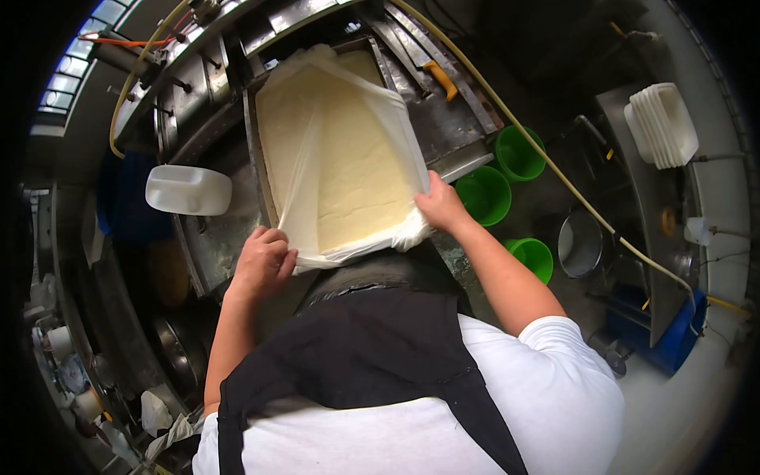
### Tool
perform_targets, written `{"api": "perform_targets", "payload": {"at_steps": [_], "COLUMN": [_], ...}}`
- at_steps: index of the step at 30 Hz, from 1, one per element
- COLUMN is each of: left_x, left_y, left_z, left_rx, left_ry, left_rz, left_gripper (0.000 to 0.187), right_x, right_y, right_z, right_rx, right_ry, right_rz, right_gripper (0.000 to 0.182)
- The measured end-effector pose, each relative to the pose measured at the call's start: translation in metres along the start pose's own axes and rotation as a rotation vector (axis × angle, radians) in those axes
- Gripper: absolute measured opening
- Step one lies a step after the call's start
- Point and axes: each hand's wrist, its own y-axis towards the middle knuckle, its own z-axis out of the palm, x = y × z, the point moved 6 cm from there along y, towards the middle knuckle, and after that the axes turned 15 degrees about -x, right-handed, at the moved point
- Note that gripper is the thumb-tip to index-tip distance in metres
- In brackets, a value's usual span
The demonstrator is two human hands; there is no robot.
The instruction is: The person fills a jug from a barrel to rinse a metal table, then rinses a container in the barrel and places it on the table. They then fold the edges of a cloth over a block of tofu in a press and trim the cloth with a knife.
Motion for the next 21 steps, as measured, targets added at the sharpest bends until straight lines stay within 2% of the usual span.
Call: {"api": "perform_targets", "payload": {"at_steps": [10,16,18,19,21], "left_x": [0.024,0.067,0.079,0.086,0.097], "left_y": [-0.037,-0.101,-0.130,-0.147,-0.177], "left_z": [-0.054,-0.083,-0.075,-0.060,-0.015], "left_rx": [-0.196,-0.266,-0.312,-0.339,-0.199], "left_ry": [0.225,0.360,0.369,0.386,0.297], "left_rz": [-0.275,-0.445,-0.526,-0.496,-0.695], "left_gripper": [0.024,0.028,0.026,0.025,0.024], "right_x": [-0.013,-0.016,-0.024,-0.025,-0.025], "right_y": [0.004,0.009,0.012,0.014,0.013], "right_z": [0.003,-0.007,-0.013,-0.016,-0.026], "right_rx": [-0.022,0.024,0.041,0.043,0.058], "right_ry": [-0.028,-0.005,-0.042,-0.043,-0.048], "right_rz": [-0.083,-0.099,-0.115,-0.120,-0.109], "right_gripper": [0.051,0.049,0.051,0.051,0.052]}}
